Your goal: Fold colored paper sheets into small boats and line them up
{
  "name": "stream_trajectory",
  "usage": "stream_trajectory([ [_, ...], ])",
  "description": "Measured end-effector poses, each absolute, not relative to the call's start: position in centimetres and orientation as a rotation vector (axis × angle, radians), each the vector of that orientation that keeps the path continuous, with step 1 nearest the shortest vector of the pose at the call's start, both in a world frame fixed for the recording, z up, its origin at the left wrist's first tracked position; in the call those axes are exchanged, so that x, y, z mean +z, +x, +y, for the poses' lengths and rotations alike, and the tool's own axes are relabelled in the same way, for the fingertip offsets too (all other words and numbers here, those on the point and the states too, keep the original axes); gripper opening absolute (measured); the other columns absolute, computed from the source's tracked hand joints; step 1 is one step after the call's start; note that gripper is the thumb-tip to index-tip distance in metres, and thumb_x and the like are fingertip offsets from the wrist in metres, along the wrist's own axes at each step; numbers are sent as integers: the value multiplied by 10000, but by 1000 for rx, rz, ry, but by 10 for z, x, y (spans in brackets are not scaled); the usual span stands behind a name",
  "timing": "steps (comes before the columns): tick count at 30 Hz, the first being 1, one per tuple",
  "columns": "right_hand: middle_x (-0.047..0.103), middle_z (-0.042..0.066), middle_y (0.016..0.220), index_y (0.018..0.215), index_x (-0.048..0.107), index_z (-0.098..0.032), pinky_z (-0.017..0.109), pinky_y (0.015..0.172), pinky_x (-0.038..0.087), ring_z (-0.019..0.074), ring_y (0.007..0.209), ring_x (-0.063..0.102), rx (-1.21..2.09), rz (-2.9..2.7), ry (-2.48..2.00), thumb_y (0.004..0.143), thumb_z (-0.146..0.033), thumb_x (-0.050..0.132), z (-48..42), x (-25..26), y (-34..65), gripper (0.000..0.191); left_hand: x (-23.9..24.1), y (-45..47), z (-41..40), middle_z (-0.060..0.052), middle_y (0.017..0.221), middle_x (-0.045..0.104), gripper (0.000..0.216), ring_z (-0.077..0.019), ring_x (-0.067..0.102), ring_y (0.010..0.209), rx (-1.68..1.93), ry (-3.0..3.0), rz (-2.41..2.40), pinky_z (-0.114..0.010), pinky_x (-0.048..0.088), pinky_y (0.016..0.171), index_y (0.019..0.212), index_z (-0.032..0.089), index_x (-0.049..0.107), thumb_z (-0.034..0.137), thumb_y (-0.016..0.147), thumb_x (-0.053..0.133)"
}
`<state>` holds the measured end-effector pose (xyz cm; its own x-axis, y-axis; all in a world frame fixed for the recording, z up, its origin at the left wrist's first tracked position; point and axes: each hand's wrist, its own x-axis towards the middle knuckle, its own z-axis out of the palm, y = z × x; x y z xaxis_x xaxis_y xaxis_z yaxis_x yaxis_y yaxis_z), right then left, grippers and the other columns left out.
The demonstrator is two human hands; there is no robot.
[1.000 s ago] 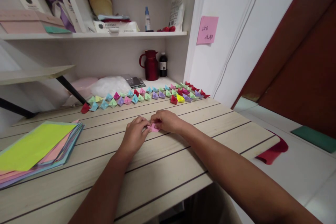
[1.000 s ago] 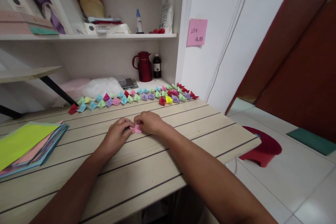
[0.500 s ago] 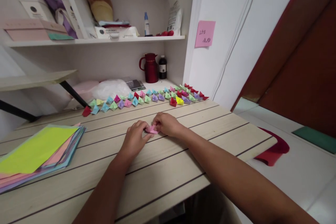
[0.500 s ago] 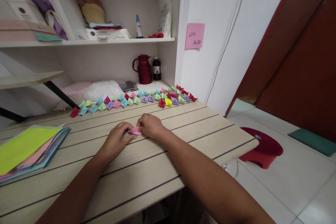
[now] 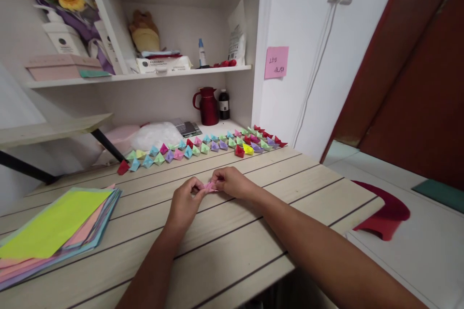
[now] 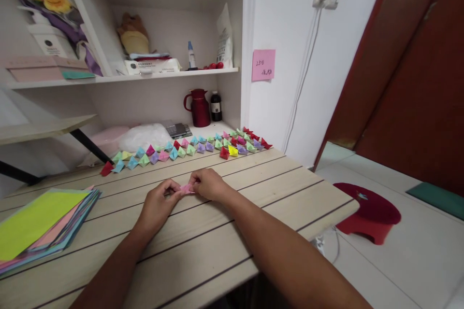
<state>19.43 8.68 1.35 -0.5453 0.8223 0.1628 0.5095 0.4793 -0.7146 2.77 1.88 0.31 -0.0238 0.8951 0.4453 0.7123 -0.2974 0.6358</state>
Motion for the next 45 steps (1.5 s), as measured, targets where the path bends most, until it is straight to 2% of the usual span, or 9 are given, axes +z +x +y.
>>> stream_trajectory([
  [7, 626, -20, 675, 789, 680, -136, 186, 575, 362, 95, 621, 510, 1007, -2174, -1030, 790, -181, 613, 87, 15, 197, 81, 1, 25, 21, 31, 661, 622, 131, -150, 617, 668, 1288, 1832, 1616, -259, 450, 664, 693, 213, 537, 287, 779, 605],
  [14, 617, 24, 682, 744, 677, -117, 237, 616, 356, 128, 643, 506, 1023, -2108, -982, 917, -522, 412, 90, 17, 201, 514, -2, 25, 24, 36, 652, 601, 186, -149, 649, 634, 1366, 1644, 1539, -252, 459, 633, 691, 205, 503, 318, 766, 630],
  [17, 593, 13, 647, 712, 672, -122, 240, 588, 331, 127, 625, 482, 1023, -2135, -963, 859, -573, 486, 90, 18, 202, 510, -3, 25, 25, 32, 644, 604, 185, -151, 648, 621, 1388, 1619, 1530, -254, 461, 625, 688, 203, 505, 316, 758, 634],
  [21, 546, -34, 606, 682, 646, -140, 220, 537, 290, 103, 593, 437, 1076, -2073, -982, 658, -439, 734, 91, 14, 199, 313, -4, 27, 25, 24, 644, 618, 188, -153, 648, 605, 1423, 1575, 1521, -253, 465, 605, 689, 202, 502, 317, 749, 639],
  [29, 543, -47, 609, 716, 581, -161, 205, 539, 327, 94, 575, 449, 1333, -1805, -885, 577, -335, 793, 102, -3, 194, 307, -3, 32, 24, 36, 641, 600, 200, -135, 627, 583, 1487, 1521, 1525, -237, 455, 586, 709, 201, 507, 331, 744, 654],
  [33, 537, -62, 612, 788, 530, -183, 205, 542, 354, 89, 545, 468, 1401, -1711, -813, 579, -282, 794, 103, -4, 194, 351, -3, 35, 23, 37, 637, 586, 206, -134, 615, 579, 1508, 1509, 1527, -236, 449, 571, 699, 200, 510, 331, 733, 665],
  [40, 511, -82, 592, 1133, 535, -204, 211, 541, 373, 101, 537, 491, 1354, -1787, -787, 643, -196, 743, 98, 4, 196, 532, -1, 37, 21, 37, 634, 567, 195, -131, 590, 573, 1524, 1475, 1508, -242, 452, 561, 716, 200, 497, 327, 737, 645],
  [43, 547, -71, 625, 1218, 532, -222, 212, 563, 376, 111, 584, 517, 1162, -1933, -787, 663, -156, 722, 96, 9, 197, 591, -1, 37, 22, 37, 668, 596, 197, -139, 606, 615, 1520, 1475, 1480, -260, 474, 619, 865, 207, 504, 298, 745, 630],
  [45, 571, -66, 648, 1258, 526, -236, 215, 588, 383, 116, 614, 539, 1020, -2025, -786, 677, -132, 710, 93, 12, 198, 619, -1, 37, 23, 16, 756, 632, 377, -151, 620, 699, 1529, 1491, 1482, -284, 488, 697, 1048, 207, 503, 290, 718, 666],
])
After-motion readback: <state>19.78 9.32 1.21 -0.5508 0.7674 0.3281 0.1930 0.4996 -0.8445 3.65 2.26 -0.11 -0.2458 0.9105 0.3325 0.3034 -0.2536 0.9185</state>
